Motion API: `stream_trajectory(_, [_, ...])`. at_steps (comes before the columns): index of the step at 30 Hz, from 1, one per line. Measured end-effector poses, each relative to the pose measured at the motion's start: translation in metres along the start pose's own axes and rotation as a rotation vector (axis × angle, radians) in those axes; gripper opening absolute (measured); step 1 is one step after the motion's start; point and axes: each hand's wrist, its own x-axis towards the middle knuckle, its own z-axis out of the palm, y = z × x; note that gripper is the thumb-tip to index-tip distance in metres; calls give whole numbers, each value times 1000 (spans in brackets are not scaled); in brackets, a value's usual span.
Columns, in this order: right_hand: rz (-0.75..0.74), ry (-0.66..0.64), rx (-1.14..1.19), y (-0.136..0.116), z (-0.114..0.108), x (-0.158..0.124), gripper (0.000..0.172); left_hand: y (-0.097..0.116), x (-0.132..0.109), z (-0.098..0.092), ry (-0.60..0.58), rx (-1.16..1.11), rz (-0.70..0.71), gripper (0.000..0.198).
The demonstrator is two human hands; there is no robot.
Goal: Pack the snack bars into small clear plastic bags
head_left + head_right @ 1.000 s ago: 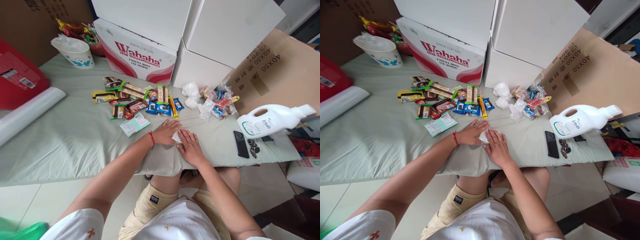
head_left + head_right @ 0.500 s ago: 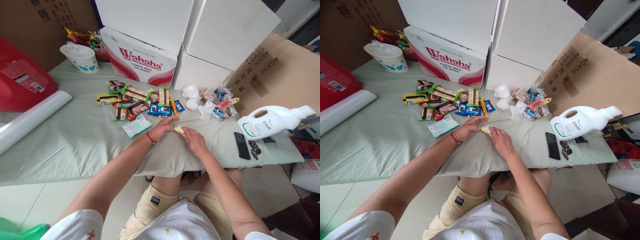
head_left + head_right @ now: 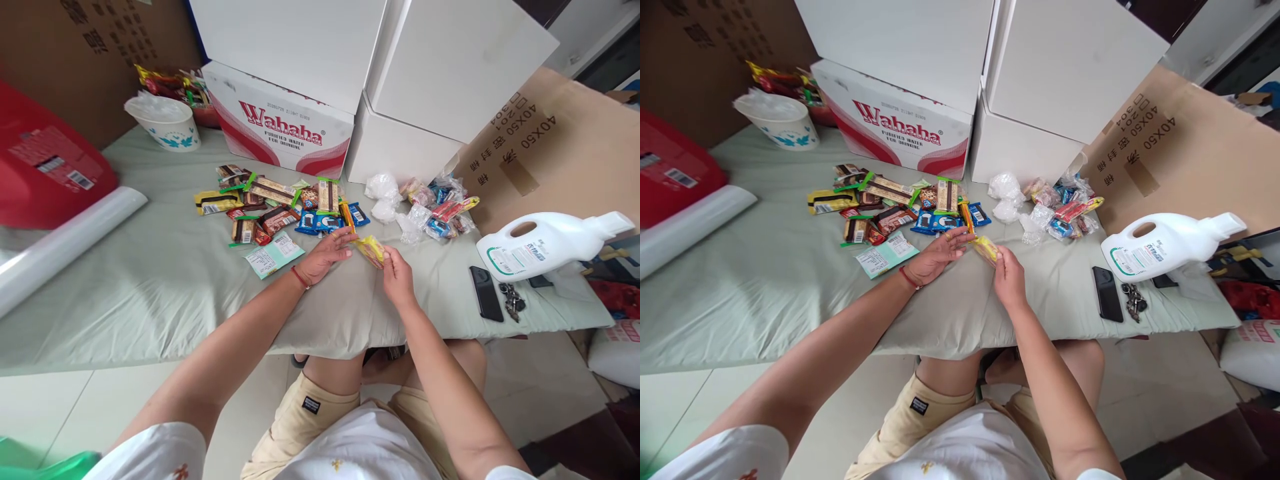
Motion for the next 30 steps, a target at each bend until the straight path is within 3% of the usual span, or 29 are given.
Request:
stream_trajectory(3, [204, -22, 324, -6, 4, 2, 51, -5, 0, 3, -28, 10, -37, 77])
stream_trajectory(8, [423, -236, 593, -13, 13, -4, 61, -15, 4, 2, 25, 23, -91, 59])
stream_trajectory(13, [372, -175, 560, -3, 23, -8, 54, -18, 6, 2, 89, 135, -133, 60])
stream_trajectory(18, [342, -88, 545, -2, 23, -7, 49, -15, 5, 2, 75, 44, -149, 62])
stream_trajectory(25, [481, -232, 475, 1, 1, -17, 51, -15, 6, 6, 154, 46, -129, 65])
stream_trajectory(30, [529, -175, 442, 1, -21, -38, 48, -16, 2, 14, 103, 245, -156, 65])
